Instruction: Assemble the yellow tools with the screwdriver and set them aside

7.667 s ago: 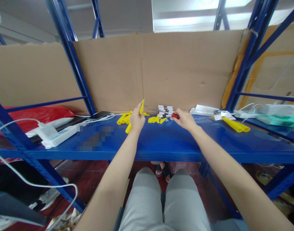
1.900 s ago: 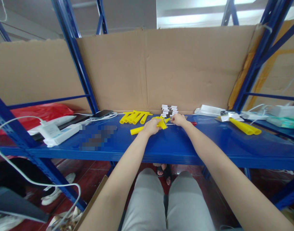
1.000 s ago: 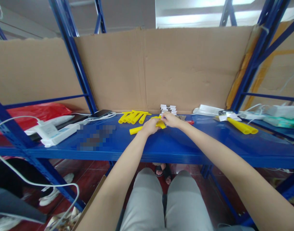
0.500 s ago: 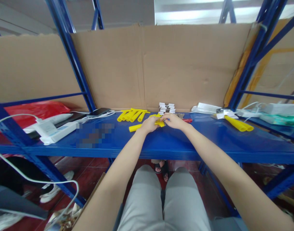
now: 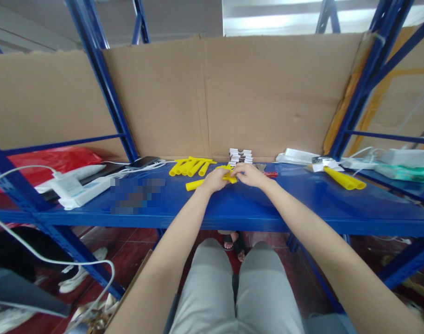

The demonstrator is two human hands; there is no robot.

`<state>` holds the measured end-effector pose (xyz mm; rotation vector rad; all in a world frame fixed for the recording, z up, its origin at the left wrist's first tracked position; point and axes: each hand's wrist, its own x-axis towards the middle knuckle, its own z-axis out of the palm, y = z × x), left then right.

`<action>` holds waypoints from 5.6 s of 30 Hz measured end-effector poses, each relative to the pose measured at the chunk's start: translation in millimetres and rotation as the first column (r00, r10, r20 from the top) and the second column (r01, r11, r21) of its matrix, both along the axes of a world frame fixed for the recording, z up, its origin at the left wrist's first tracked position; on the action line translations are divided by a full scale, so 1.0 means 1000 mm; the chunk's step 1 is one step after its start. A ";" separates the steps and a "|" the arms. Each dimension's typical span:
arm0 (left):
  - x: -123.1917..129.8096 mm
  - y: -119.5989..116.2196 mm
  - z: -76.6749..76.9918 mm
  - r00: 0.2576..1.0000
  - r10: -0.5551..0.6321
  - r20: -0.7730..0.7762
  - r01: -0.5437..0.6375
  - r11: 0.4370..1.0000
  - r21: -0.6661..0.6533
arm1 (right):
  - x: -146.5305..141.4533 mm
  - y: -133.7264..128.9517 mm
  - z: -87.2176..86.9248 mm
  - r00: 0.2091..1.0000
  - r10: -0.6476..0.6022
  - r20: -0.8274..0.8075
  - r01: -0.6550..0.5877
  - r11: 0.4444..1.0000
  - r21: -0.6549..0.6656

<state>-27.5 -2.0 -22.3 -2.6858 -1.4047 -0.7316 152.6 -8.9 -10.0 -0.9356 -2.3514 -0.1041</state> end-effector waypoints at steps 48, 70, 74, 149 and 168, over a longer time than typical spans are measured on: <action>-0.002 0.000 -0.001 0.990 0.137 0.022 -0.138 0.989 0.059 | 0.005 0.013 -0.007 0.993 0.118 0.030 -0.120 0.990 0.068; -0.004 0.005 -0.003 0.999 -0.002 0.052 0.001 1.000 0.014 | 0.005 -0.007 0.007 0.911 -0.252 0.326 0.179 0.954 0.240; -0.005 0.001 -0.001 0.997 -0.064 0.042 0.063 0.998 0.012 | 0.012 -0.005 0.008 0.904 -0.289 0.314 0.215 0.944 0.250; 0.000 0.010 0.010 0.294 0.444 0.847 0.676 0.530 -0.512 | 0.035 0.051 0.005 0.668 -0.604 0.435 0.718 0.678 -0.159; 0.000 0.007 0.011 0.294 0.435 0.851 0.668 0.543 -0.509 | 0.029 0.057 0.002 0.643 -0.657 0.392 0.761 0.604 -0.237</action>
